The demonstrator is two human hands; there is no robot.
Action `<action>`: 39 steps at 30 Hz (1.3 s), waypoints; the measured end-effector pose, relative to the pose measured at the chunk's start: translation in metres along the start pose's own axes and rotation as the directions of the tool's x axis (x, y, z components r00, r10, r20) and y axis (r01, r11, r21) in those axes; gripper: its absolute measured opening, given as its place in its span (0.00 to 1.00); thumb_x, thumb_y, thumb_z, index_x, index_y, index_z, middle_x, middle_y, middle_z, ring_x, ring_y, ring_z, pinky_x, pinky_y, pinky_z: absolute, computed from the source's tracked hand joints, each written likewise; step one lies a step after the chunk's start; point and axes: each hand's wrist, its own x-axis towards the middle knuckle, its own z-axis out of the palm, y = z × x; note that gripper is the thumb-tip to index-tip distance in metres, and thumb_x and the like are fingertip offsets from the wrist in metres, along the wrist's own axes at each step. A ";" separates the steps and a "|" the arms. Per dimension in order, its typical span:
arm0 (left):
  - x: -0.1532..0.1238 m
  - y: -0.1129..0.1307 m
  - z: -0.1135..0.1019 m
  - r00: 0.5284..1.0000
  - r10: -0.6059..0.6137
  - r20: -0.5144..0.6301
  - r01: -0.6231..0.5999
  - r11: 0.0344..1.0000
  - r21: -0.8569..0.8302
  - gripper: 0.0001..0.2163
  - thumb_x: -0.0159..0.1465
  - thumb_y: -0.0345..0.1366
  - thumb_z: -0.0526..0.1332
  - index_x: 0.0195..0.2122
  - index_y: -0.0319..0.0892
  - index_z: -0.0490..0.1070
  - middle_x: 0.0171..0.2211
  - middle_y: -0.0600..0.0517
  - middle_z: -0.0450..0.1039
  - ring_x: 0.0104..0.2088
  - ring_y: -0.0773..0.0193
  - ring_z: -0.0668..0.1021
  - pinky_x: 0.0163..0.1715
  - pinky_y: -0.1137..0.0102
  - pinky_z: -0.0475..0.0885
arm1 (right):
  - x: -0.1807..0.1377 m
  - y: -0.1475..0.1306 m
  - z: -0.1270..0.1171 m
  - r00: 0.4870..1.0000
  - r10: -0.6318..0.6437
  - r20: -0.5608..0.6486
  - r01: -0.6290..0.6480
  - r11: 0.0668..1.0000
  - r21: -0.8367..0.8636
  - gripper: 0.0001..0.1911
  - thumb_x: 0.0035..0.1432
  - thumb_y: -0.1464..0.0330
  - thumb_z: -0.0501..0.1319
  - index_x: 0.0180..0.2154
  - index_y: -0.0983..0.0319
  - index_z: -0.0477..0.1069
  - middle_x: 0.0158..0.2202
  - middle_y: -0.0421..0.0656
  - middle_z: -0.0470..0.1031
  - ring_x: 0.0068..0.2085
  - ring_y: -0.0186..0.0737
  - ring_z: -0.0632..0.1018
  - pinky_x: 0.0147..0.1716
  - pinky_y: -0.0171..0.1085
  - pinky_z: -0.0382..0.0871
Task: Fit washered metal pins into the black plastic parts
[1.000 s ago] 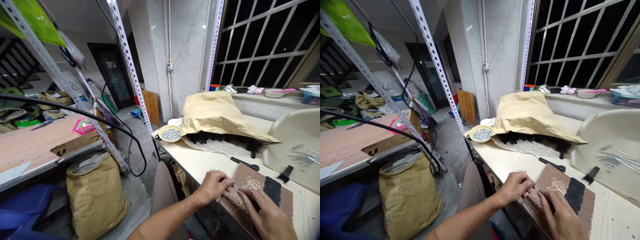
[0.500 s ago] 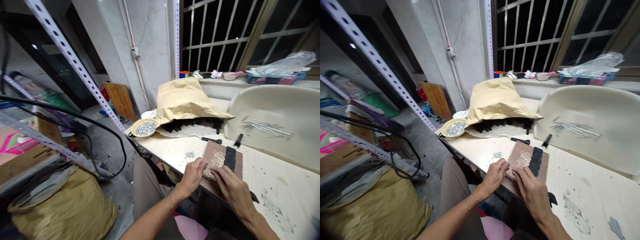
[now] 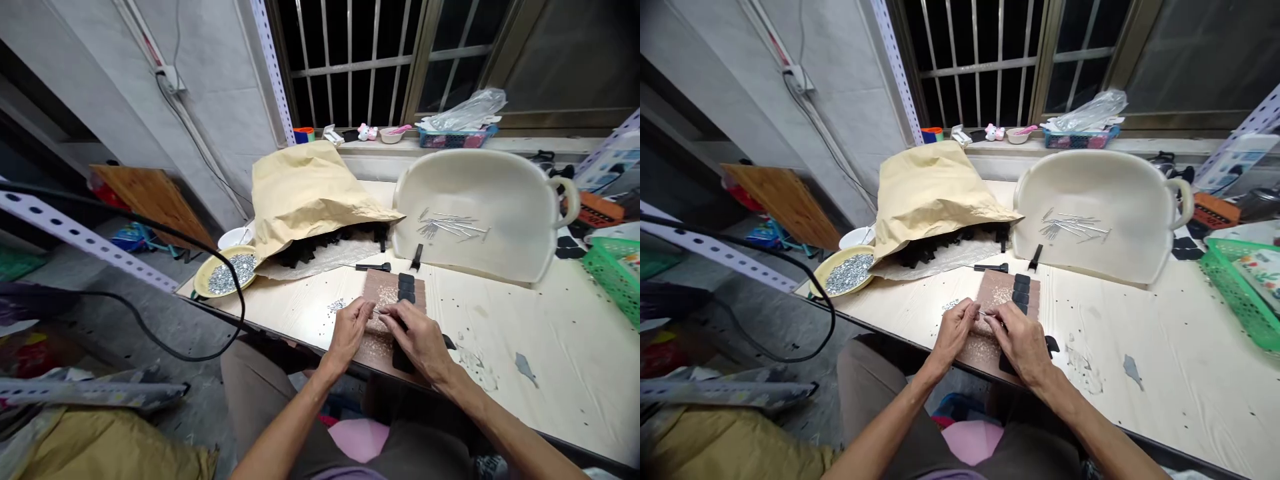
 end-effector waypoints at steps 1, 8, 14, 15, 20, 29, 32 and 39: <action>0.003 -0.001 -0.001 1.000 -0.011 0.016 0.012 1.000 -0.020 0.20 0.64 0.51 0.48 0.23 0.41 0.62 0.20 0.57 0.57 0.24 0.69 0.62 0.26 0.74 0.57 | 0.002 0.000 0.000 1.000 -0.011 0.000 0.011 1.000 -0.029 0.13 0.66 0.64 0.49 0.40 0.61 0.70 0.35 0.43 0.72 0.34 0.34 0.75 0.30 0.30 0.64; 0.018 -0.006 0.003 0.976 -0.148 0.158 0.170 0.977 -0.132 0.22 0.62 0.54 0.49 0.25 0.40 0.63 0.18 0.58 0.53 0.21 0.70 0.59 0.23 0.74 0.55 | 0.008 0.011 -0.001 0.999 -0.023 0.042 0.029 0.990 -0.138 0.14 0.67 0.64 0.48 0.39 0.60 0.71 0.33 0.42 0.71 0.31 0.33 0.73 0.30 0.30 0.64; 0.028 -0.007 0.018 0.977 -0.093 0.194 0.115 0.988 -0.107 0.20 0.64 0.51 0.48 0.23 0.40 0.62 0.20 0.57 0.58 0.23 0.70 0.61 0.25 0.74 0.57 | 0.001 0.026 -0.001 0.996 0.081 0.045 -0.078 0.995 -0.054 0.13 0.66 0.64 0.49 0.40 0.59 0.70 0.34 0.41 0.72 0.34 0.33 0.75 0.32 0.30 0.67; 0.029 -0.008 0.020 0.974 -0.093 0.207 0.117 0.988 -0.105 0.21 0.64 0.51 0.48 0.23 0.40 0.62 0.20 0.57 0.58 0.23 0.70 0.62 0.25 0.74 0.57 | 0.001 0.028 -0.001 0.995 0.092 0.049 -0.089 0.995 -0.053 0.13 0.66 0.64 0.49 0.40 0.59 0.70 0.34 0.41 0.72 0.34 0.33 0.75 0.32 0.31 0.67; 0.035 -0.005 0.027 0.963 -0.113 0.244 0.138 0.986 -0.091 0.21 0.64 0.51 0.46 0.24 0.40 0.63 0.19 0.57 0.56 0.22 0.69 0.61 0.24 0.74 0.57 | 0.000 0.033 -0.003 0.986 0.157 0.062 -0.158 0.987 0.013 0.10 0.65 0.65 0.51 0.40 0.58 0.71 0.35 0.40 0.72 0.35 0.34 0.75 0.34 0.32 0.68; 0.033 -0.002 0.022 0.958 -0.101 0.268 0.122 0.991 -0.060 0.21 0.63 0.52 0.47 0.23 0.41 0.63 0.19 0.57 0.58 0.22 0.68 0.62 0.24 0.73 0.58 | -0.003 0.031 -0.012 0.977 0.163 0.137 -0.167 0.986 0.022 0.12 0.63 0.63 0.54 0.47 0.54 0.68 0.40 0.41 0.71 0.39 0.38 0.75 0.35 0.34 0.70; 0.032 -0.002 0.018 0.962 -0.089 0.257 0.100 0.995 -0.030 0.20 0.64 0.51 0.47 0.23 0.41 0.62 0.20 0.56 0.59 0.23 0.68 0.63 0.25 0.73 0.58 | -0.008 0.032 -0.012 0.975 0.167 0.147 -0.171 0.985 0.013 0.12 0.63 0.64 0.54 0.48 0.56 0.67 0.41 0.41 0.71 0.41 0.38 0.75 0.36 0.35 0.70; 0.030 -0.001 0.013 0.990 -0.039 0.138 0.042 0.999 -0.022 0.19 0.64 0.49 0.47 0.22 0.41 0.62 0.21 0.56 0.62 0.25 0.68 0.66 0.28 0.73 0.60 | -0.001 0.028 -0.011 0.999 -0.005 0.036 0.009 0.994 -0.106 0.13 0.66 0.64 0.48 0.42 0.58 0.70 0.38 0.40 0.73 0.34 0.34 0.75 0.31 0.32 0.65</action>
